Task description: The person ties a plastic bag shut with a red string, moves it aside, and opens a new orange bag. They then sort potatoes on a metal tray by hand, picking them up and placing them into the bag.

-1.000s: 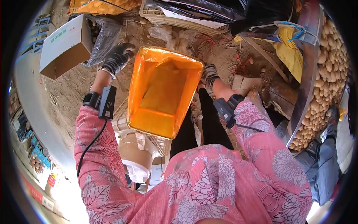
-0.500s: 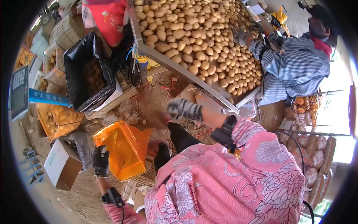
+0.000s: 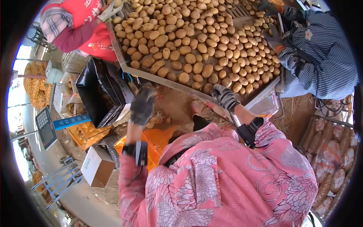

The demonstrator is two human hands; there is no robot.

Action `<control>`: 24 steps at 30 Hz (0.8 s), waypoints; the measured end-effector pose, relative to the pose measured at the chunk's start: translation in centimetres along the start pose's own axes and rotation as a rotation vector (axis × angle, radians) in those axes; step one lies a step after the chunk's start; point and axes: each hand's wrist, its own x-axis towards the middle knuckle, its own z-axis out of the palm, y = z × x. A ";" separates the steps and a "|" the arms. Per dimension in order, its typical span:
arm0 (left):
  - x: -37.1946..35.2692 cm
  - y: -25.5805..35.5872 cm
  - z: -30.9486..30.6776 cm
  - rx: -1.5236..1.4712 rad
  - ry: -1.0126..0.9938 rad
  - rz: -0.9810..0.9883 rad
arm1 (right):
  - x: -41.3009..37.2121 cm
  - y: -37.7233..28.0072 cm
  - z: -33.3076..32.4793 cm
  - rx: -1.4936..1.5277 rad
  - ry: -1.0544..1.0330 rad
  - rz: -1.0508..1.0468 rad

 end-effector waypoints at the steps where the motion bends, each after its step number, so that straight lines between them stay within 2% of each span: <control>1: 2.5 0.5 0.7 0.053 0.070 0.072 | -0.1 0.5 0.0 0.043 0.011 -0.014; 4: 8.2 0.8 2.2 0.120 0.056 0.108 | -0.2 0.8 -0.3 0.096 0.054 -0.041; 7: 11.4 1.1 3.0 0.410 -0.162 0.114 | 0.1 0.0 -1.8 0.036 -0.096 -0.008; 10: 12.8 0.9 3.7 0.483 -0.160 0.139 | 1.7 -1.5 -4.3 0.025 -0.033 -0.033; 12: 13.4 -0.3 3.9 0.474 -0.236 0.134 | 3.6 -2.9 -4.9 0.016 0.036 -0.032; 14: 13.8 -1.9 3.8 0.403 -0.082 0.362 | 6.0 -5.7 -5.5 -0.005 0.157 -0.153; 15: 13.7 -2.2 3.5 0.356 -0.131 0.276 | 7.2 -7.2 -5.7 -0.068 0.120 -0.166; 16: 13.9 -2.5 2.8 0.350 -0.143 0.282 | 8.6 -8.4 -5.5 -0.131 0.077 -0.177; 18: 14.1 -3.4 2.1 0.343 -0.249 0.406 | 11.6 -9.7 -4.0 -0.343 0.050 -0.189; 22: 15.3 -3.4 1.6 0.064 -0.200 0.426 | 15.6 -11.1 -2.2 -0.410 0.092 -0.265; 24: 16.2 -2.0 1.8 -0.401 -0.326 0.141 | 15.8 -12.2 -3.0 -0.466 -0.055 -0.241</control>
